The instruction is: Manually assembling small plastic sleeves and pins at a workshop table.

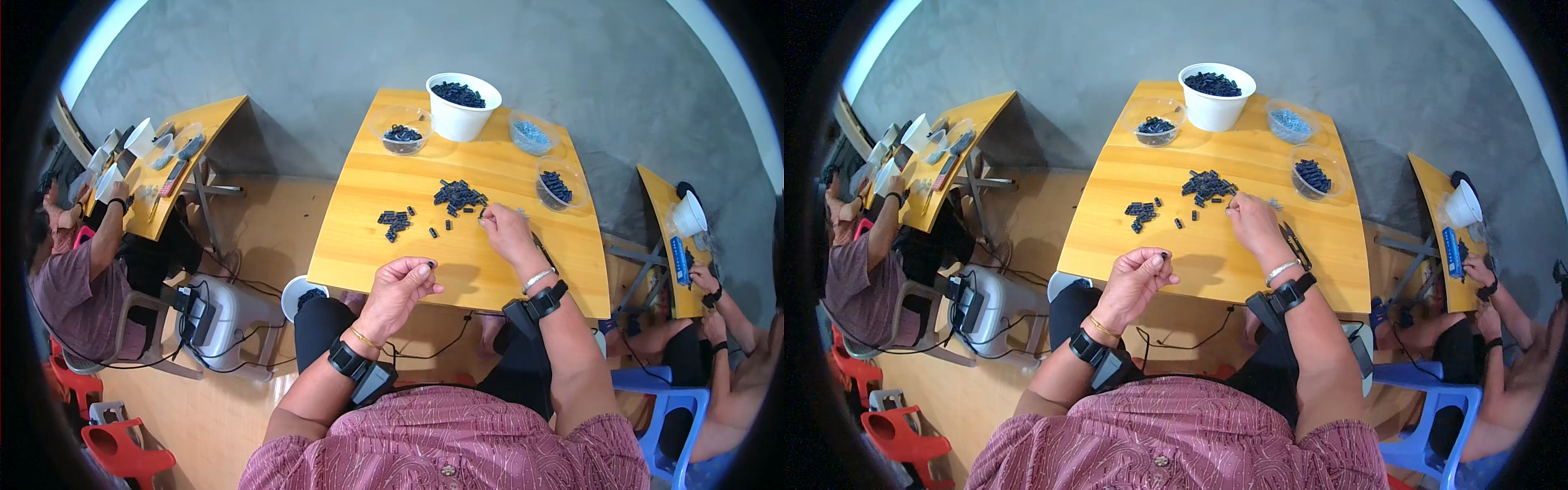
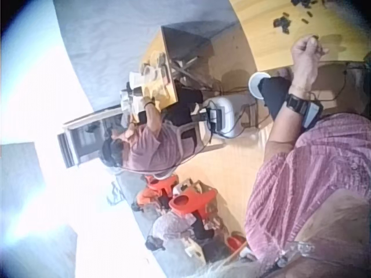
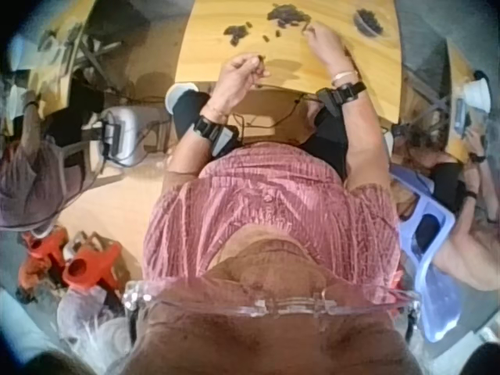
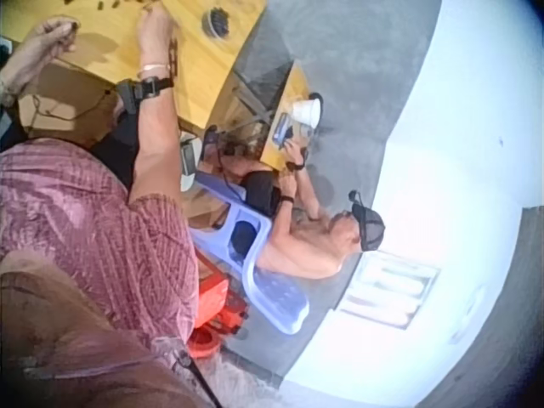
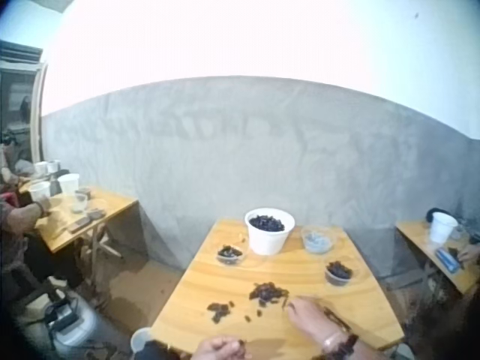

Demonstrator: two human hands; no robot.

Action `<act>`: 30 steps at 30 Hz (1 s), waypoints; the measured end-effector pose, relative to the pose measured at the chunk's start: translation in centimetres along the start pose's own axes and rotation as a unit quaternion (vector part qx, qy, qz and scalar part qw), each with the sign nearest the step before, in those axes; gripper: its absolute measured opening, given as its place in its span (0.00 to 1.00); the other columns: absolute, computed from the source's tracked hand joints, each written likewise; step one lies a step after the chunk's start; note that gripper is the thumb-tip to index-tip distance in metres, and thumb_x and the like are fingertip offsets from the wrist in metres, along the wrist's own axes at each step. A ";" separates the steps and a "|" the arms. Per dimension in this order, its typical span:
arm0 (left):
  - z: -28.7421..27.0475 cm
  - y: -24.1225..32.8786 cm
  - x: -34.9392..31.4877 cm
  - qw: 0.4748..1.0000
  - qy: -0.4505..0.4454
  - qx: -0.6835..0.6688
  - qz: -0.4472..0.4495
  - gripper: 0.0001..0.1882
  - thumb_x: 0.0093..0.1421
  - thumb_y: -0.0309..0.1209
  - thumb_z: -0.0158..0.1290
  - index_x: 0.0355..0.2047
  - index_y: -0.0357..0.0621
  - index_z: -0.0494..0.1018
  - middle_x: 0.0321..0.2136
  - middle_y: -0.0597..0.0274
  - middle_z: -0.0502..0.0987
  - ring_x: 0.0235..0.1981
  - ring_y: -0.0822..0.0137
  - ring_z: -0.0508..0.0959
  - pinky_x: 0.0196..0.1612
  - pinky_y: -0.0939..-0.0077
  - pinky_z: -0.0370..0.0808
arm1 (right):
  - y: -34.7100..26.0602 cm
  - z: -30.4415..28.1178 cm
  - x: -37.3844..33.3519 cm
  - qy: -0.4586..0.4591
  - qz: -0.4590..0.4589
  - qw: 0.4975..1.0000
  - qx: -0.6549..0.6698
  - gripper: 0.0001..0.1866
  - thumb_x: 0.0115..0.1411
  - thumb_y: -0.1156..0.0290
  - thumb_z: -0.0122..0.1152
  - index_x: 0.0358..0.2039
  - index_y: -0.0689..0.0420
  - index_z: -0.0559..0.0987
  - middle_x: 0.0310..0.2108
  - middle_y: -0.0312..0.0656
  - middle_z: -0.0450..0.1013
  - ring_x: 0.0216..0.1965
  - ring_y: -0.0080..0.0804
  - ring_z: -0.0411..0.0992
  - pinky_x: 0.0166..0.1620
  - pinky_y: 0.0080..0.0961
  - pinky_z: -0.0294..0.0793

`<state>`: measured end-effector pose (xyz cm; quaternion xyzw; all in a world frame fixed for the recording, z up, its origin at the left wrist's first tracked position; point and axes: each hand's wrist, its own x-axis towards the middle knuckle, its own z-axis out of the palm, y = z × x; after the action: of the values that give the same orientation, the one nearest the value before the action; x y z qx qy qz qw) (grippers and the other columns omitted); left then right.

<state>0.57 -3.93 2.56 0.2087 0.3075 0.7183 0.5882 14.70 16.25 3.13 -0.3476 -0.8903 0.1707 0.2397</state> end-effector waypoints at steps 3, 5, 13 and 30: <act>-0.1 -0.1 0.0 1.000 0.014 0.005 -0.003 0.07 0.57 0.27 0.49 0.35 0.36 0.72 0.25 0.64 0.72 0.26 0.73 0.72 0.38 0.71 0.75 | 1.0 1.3 0.6 -0.018 -0.022 0.998 -0.051 0.04 0.50 0.73 0.55 0.24 0.60 0.72 0.27 0.49 0.71 0.34 0.48 0.69 0.37 0.37 0.68; 0.0 -0.2 0.0 1.000 0.005 0.020 0.009 0.07 0.57 0.26 0.49 0.35 0.36 0.72 0.26 0.63 0.73 0.26 0.73 0.72 0.39 0.70 0.75 | 1.1 1.4 0.5 -0.017 -0.022 0.998 -0.060 0.05 0.49 0.73 0.55 0.25 0.60 0.71 0.27 0.50 0.70 0.34 0.48 0.68 0.38 0.38 0.68; 0.2 -0.8 -0.1 0.996 0.025 0.086 0.010 0.06 0.58 0.25 0.48 0.33 0.36 0.73 0.27 0.63 0.74 0.27 0.73 0.73 0.37 0.70 0.75 | -0.1 1.7 -2.5 -0.016 -0.043 0.998 -0.052 0.07 0.48 0.73 0.55 0.26 0.62 0.69 0.29 0.51 0.68 0.36 0.49 0.66 0.39 0.39 0.67; -0.9 -1.4 1.6 0.975 0.038 0.212 0.055 0.06 0.56 0.25 0.50 0.33 0.36 0.73 0.25 0.64 0.75 0.27 0.73 0.75 0.34 0.81 0.73 | 5.6 -2.0 0.8 0.025 0.009 0.999 -0.027 0.03 0.47 0.77 0.55 0.24 0.61 0.72 0.26 0.48 0.71 0.33 0.46 0.69 0.37 0.37 0.68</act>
<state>0.57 -2.36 0.83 0.3175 0.4630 0.6753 0.4783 18.27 21.06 2.38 -0.3665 -0.8850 0.1397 0.2508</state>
